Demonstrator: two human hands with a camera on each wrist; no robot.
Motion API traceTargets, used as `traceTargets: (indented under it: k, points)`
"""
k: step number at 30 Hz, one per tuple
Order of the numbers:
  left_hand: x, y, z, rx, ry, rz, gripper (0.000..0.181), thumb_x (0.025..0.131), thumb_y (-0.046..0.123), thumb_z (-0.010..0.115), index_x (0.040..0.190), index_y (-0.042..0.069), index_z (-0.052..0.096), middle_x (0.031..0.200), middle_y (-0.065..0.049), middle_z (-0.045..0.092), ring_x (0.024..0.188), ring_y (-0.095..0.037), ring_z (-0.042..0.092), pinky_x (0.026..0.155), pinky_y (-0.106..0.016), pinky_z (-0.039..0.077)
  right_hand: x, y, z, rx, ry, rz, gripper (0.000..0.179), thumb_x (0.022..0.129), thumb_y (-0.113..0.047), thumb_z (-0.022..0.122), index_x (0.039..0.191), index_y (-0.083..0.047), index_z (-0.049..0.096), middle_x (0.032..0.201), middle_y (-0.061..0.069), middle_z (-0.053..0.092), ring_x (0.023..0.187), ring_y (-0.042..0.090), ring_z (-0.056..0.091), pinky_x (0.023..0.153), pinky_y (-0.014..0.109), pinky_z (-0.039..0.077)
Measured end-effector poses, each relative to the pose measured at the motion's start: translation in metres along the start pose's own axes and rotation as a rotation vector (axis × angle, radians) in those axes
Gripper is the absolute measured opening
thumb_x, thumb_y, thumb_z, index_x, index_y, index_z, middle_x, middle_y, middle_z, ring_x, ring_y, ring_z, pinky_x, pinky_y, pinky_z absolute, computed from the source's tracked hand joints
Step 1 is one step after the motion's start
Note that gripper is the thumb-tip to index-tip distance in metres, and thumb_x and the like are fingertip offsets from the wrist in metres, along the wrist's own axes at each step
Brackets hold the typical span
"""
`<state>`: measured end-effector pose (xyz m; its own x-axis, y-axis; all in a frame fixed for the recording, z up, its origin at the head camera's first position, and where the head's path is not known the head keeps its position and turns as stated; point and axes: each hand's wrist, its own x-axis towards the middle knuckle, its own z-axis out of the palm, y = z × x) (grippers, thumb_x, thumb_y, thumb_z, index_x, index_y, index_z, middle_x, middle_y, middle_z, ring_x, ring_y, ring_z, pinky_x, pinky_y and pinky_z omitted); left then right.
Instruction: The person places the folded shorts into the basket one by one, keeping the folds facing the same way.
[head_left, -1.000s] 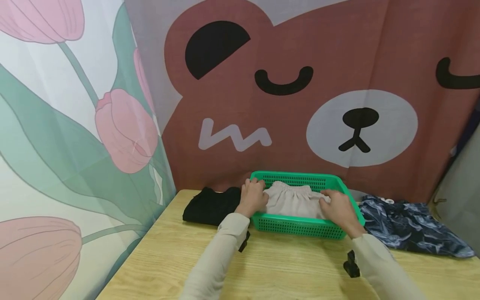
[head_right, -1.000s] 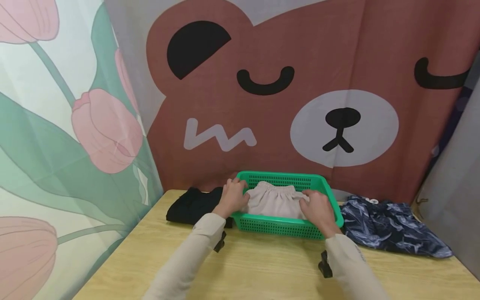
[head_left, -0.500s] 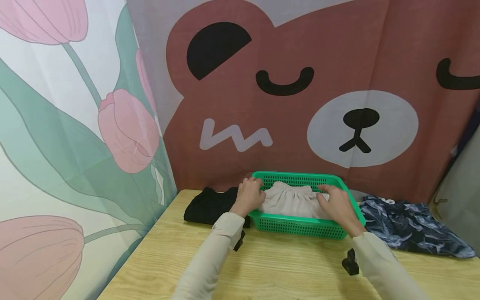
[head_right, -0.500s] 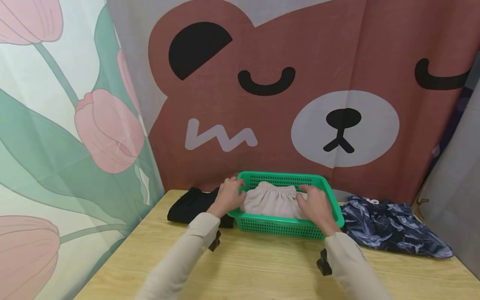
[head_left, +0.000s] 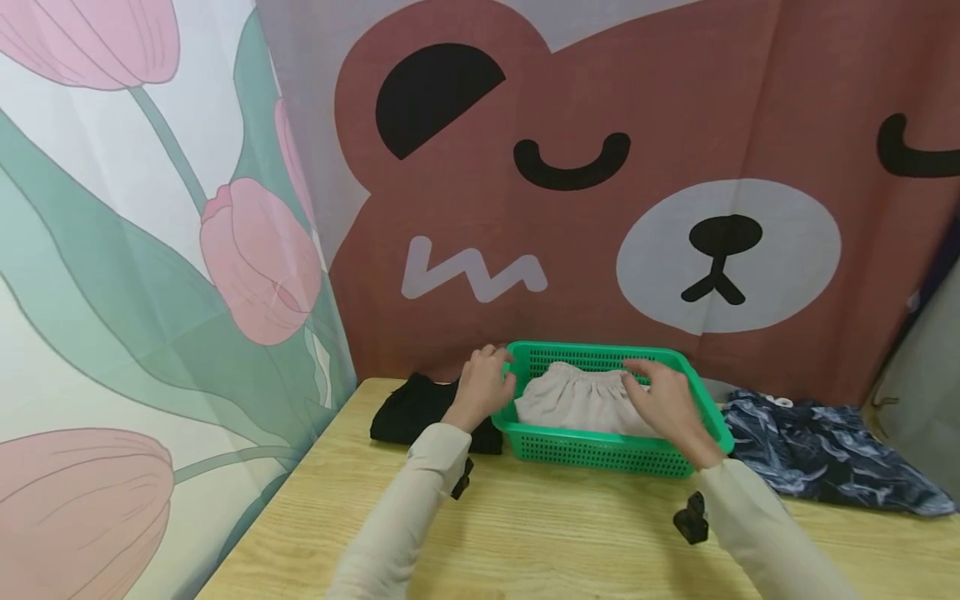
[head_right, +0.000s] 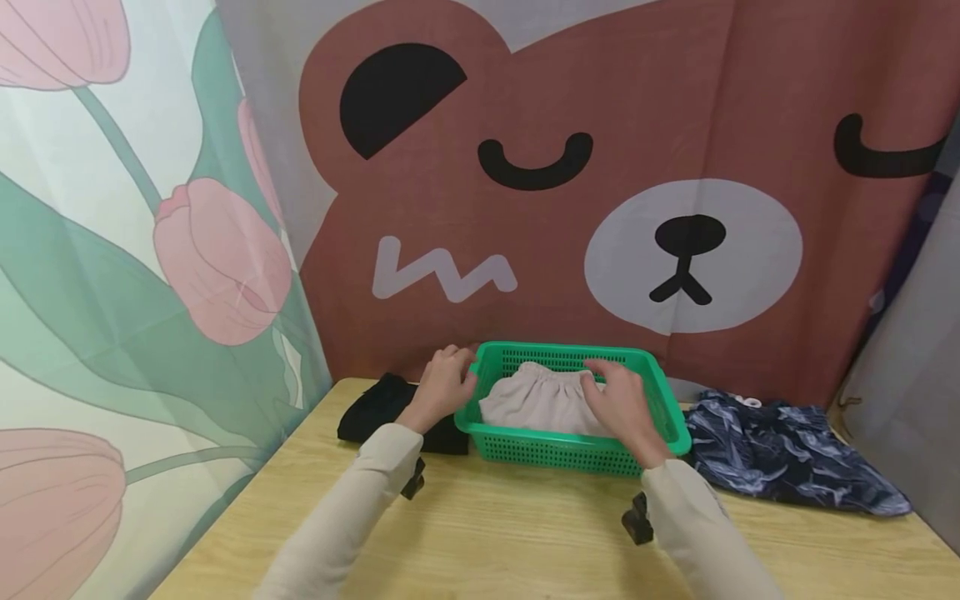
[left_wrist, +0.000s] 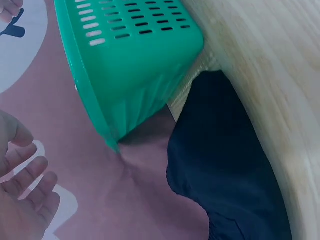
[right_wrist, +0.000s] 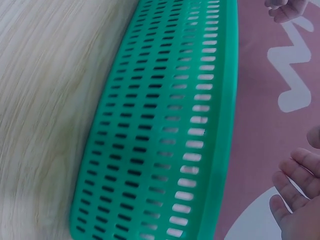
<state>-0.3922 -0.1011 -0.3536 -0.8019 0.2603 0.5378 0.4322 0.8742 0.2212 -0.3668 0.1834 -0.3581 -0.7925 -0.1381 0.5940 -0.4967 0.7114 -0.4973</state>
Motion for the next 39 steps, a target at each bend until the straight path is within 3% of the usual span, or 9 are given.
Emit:
traceTargets:
  k: [9,19,33,37,39]
  points:
    - [-0.007,-0.021,-0.01,-0.024,0.08,0.024,0.013,0.092,0.009,0.058,0.1,0.004,0.067,0.093,-0.01,0.058,0.078,-0.026,0.051,0.069,-0.039,0.045,0.005,-0.014,0.004,0.062,-0.034,0.017,0.038,0.101,-0.022,0.049,0.129,0.001,0.06,0.124,0.022,0.06,0.107,0.038,0.058,0.079,0.054,0.049]
    - [-0.017,-0.048,-0.023,-0.037,0.135,-0.023,0.013,0.09,0.007,0.061,0.101,0.004,0.068,0.094,-0.011,0.061,0.081,-0.029,0.055,0.069,-0.042,0.048,0.009,-0.024,0.016,0.104,-0.046,-0.032,0.035,0.099,-0.017,0.052,0.129,0.001,0.06,0.126,0.021,0.059,0.107,0.039,0.056,0.084,0.057,0.045]
    - [-0.034,-0.066,-0.032,-0.067,0.054,-0.193,0.023,0.091,0.011,0.062,0.112,0.002,0.066,0.106,-0.014,0.061,0.096,-0.033,0.056,0.079,-0.046,0.048,0.013,-0.042,0.034,0.176,-0.073,-0.065,0.038,0.1,-0.024,0.055,0.132,-0.005,0.059,0.13,0.017,0.058,0.117,0.034,0.054,0.091,0.056,0.043]
    - [-0.039,-0.07,-0.028,-0.072,0.033,-0.204,0.029,0.091,0.012,0.061,0.119,0.003,0.063,0.112,-0.015,0.06,0.097,-0.034,0.056,0.077,-0.045,0.049,0.013,-0.05,0.041,0.181,-0.094,-0.083,0.036,0.1,-0.021,0.054,0.132,-0.006,0.059,0.13,0.016,0.057,0.105,0.034,0.058,0.089,0.054,0.044]
    - [-0.042,-0.072,-0.024,-0.073,0.024,-0.209,0.032,0.092,0.012,0.061,0.123,0.003,0.061,0.114,-0.016,0.059,0.098,-0.034,0.056,0.076,-0.045,0.049,0.013,-0.054,0.045,0.175,-0.111,-0.091,0.036,0.1,-0.02,0.054,0.132,-0.005,0.059,0.13,0.016,0.057,0.083,0.033,0.062,0.084,0.051,0.045]
